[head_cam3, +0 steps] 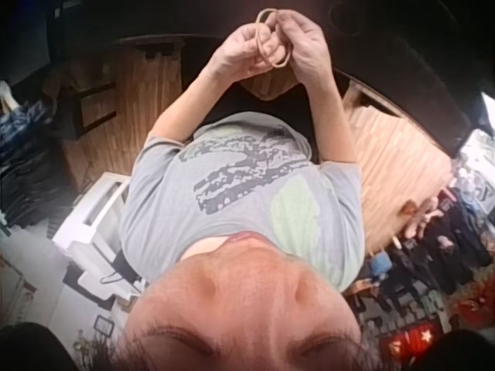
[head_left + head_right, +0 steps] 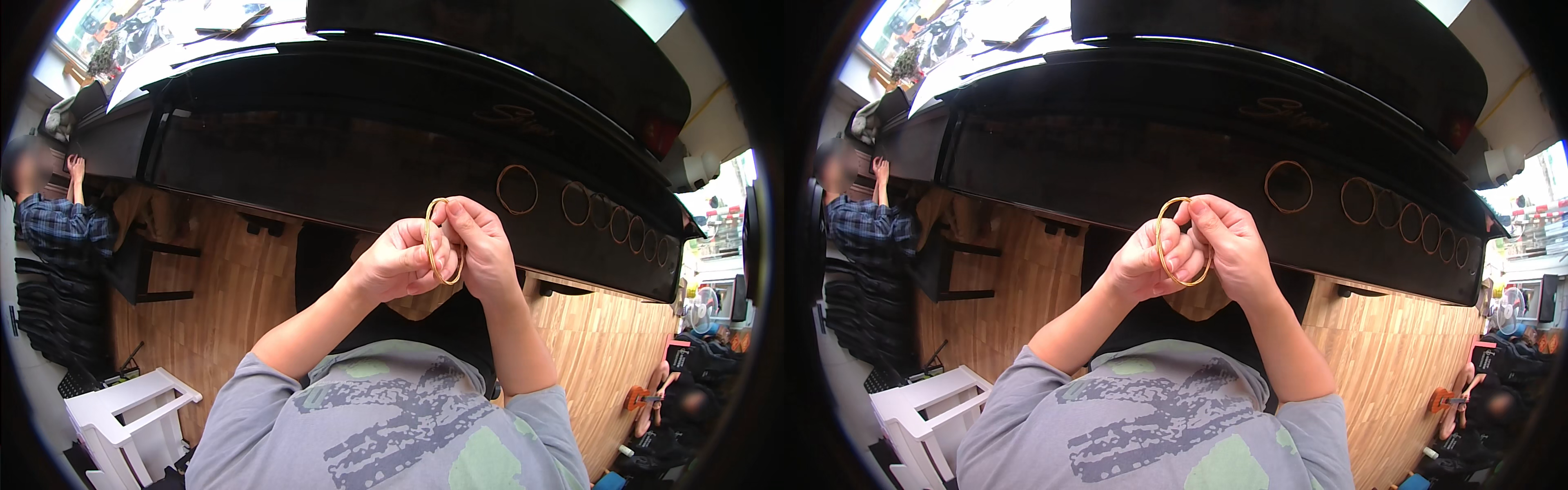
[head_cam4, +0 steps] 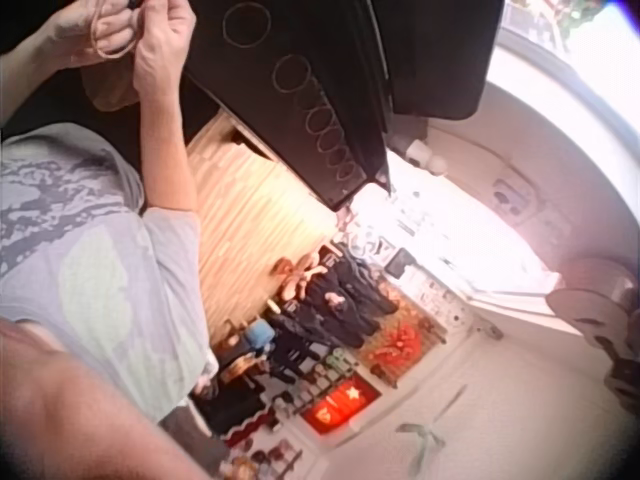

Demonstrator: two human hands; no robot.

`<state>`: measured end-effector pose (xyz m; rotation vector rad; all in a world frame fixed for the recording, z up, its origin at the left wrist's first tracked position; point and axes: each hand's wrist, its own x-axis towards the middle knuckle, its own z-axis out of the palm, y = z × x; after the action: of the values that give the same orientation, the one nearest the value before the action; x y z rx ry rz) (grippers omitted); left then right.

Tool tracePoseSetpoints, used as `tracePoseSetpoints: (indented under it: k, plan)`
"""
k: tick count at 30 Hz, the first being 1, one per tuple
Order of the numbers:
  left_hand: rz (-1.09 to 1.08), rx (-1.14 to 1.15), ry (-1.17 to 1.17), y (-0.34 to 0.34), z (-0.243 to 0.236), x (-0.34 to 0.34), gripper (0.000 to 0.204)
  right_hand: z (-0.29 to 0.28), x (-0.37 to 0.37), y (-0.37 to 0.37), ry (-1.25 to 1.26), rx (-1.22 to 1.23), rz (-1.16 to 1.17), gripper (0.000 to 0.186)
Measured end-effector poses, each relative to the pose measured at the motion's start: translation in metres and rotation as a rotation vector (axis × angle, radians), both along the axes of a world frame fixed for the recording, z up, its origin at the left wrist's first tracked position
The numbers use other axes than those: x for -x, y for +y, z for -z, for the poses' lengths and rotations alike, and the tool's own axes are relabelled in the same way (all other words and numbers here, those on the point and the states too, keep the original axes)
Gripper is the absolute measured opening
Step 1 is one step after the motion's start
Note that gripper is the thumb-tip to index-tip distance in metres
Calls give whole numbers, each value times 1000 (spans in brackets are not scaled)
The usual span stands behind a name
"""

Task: The person shapes a thin wire into a circular loop by hand, repeatedly adjusting its form and placing it on the piano lid alongside other completed loops. The person then picks up a longer wire segment and begins to shape it.

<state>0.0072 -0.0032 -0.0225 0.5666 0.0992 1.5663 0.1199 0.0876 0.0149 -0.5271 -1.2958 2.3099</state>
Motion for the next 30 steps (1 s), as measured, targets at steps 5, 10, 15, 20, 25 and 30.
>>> tracePoseSetpoints:
  k: [5,10,15,20,25,30]
  plan:
    - [-417,75,148,-5,-8,-12,19,4,2,-7,30,-44,82,25]
    - [-700,25,449,-3,2,-10,12,6,3,-10,-64,-360,266,24]
    - [-686,188,499,-9,-14,-2,10,9,-3,-6,-84,-523,473,23]
    - [-691,380,443,-3,-4,4,10,6,-8,-8,-107,-579,483,22]
    - [-722,524,590,-1,-7,1,19,9,1,-12,-91,-934,589,18]
    - [-800,517,782,-1,-14,-2,19,12,2,-14,-111,-1050,609,18]
